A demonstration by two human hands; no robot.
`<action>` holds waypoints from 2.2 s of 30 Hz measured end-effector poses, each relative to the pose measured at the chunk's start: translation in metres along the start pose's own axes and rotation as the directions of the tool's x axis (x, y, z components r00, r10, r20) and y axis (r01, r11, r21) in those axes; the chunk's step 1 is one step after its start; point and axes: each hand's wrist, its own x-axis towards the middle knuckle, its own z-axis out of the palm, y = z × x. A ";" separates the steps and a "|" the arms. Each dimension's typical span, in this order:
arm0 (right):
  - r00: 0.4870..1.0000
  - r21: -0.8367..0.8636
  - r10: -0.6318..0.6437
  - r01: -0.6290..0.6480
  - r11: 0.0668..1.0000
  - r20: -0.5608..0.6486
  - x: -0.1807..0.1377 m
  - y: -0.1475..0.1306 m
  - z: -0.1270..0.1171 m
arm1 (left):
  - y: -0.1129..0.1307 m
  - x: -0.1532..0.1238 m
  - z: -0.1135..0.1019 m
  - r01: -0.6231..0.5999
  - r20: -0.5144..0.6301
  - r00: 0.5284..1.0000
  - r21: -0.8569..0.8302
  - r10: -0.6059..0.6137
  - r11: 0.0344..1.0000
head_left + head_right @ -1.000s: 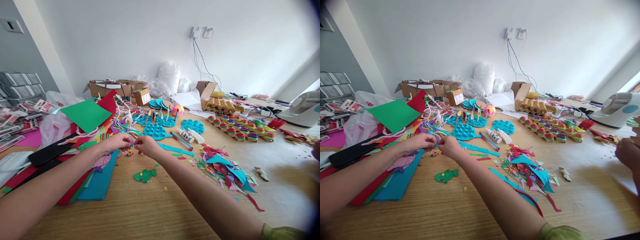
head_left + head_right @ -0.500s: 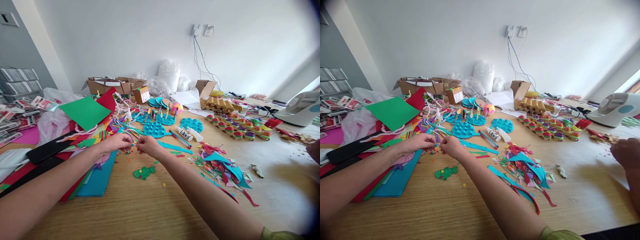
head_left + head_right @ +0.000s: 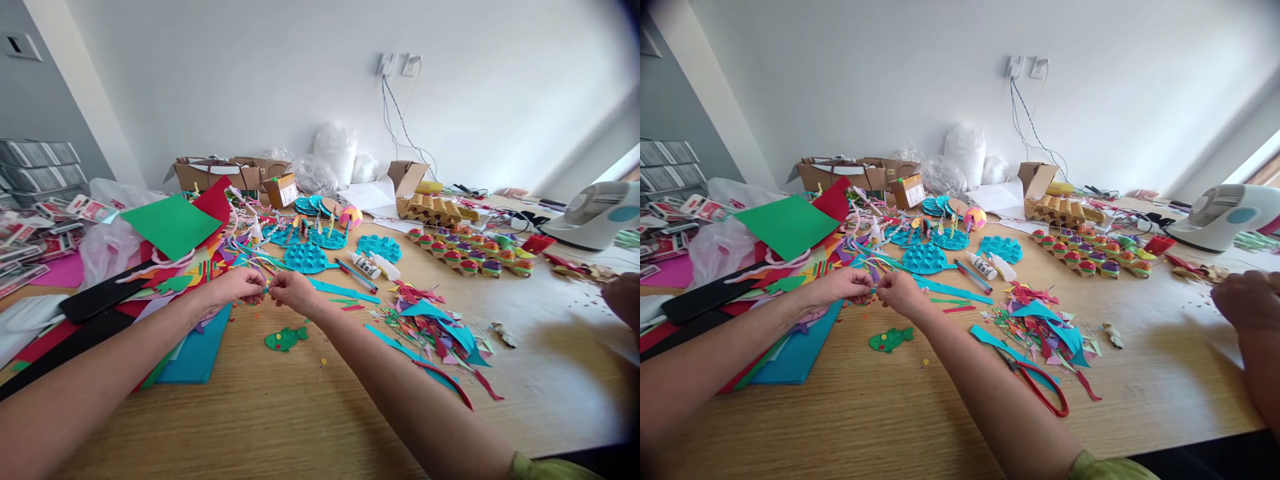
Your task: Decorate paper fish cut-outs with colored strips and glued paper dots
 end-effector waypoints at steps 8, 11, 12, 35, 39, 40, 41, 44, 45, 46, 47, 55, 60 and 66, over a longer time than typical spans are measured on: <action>1.000 -0.081 0.010 -0.008 0.997 0.019 -0.003 0.002 -0.002 | -0.010 0.003 -0.001 -0.033 0.013 0.999 0.024 0.032 0.999; 0.999 -0.137 0.013 -0.007 0.990 0.042 -0.005 0.005 -0.006 | -0.008 0.001 -0.001 -0.040 -0.011 0.999 0.068 0.041 0.997; 0.998 -0.163 0.016 -0.007 0.987 0.055 -0.007 0.005 -0.008 | -0.006 0.000 0.000 -0.046 -0.026 0.998 0.088 0.048 0.995; 0.939 -0.634 0.095 0.146 0.760 0.329 -0.057 -0.011 -0.012 | -0.027 -0.055 0.050 -0.236 -0.030 0.964 0.355 0.263 0.905; 0.934 -0.654 0.121 0.139 0.744 0.336 -0.057 -0.014 -0.012 | -0.028 -0.054 0.050 -0.253 -0.008 0.961 0.372 0.275 0.893; 0.933 -0.658 0.126 0.137 0.740 0.336 -0.057 -0.014 -0.011 | -0.028 -0.054 0.050 -0.253 -0.005 0.961 0.376 0.275 0.891; 0.933 -0.663 0.131 0.135 0.736 0.335 -0.057 -0.014 -0.011 | -0.028 -0.054 0.050 -0.254 -0.002 0.961 0.380 0.276 0.890; 0.931 -0.677 0.146 0.129 0.725 0.333 -0.057 -0.015 -0.010 | -0.028 -0.054 0.049 -0.257 0.006 0.961 0.385 0.276 0.886; 0.931 -0.680 0.151 0.126 0.722 0.333 -0.057 -0.016 -0.010 | -0.028 -0.054 0.049 -0.256 0.006 0.962 0.385 0.274 0.887; 0.930 -0.684 0.156 0.123 0.719 0.333 -0.057 -0.016 -0.010 | -0.028 -0.054 0.049 -0.252 0.005 0.963 0.384 0.271 0.888; 0.929 -0.686 0.161 0.121 0.717 0.332 -0.057 -0.017 -0.010 | -0.027 -0.055 0.050 -0.247 0.001 0.964 0.384 0.267 0.890; 0.934 -0.710 0.175 0.106 0.696 0.311 -0.056 -0.018 -0.009 | -0.027 -0.054 0.050 -0.247 -0.011 0.963 0.367 0.270 0.897; 0.937 -0.729 0.179 0.105 0.677 0.301 -0.056 -0.017 -0.008 | -0.027 -0.054 0.050 -0.244 -0.033 0.962 0.351 0.272 0.904; 0.942 -0.745 0.169 0.113 0.657 0.291 -0.053 -0.011 -0.007 | -0.026 -0.054 0.050 -0.255 -0.013 0.960 0.371 0.279 0.893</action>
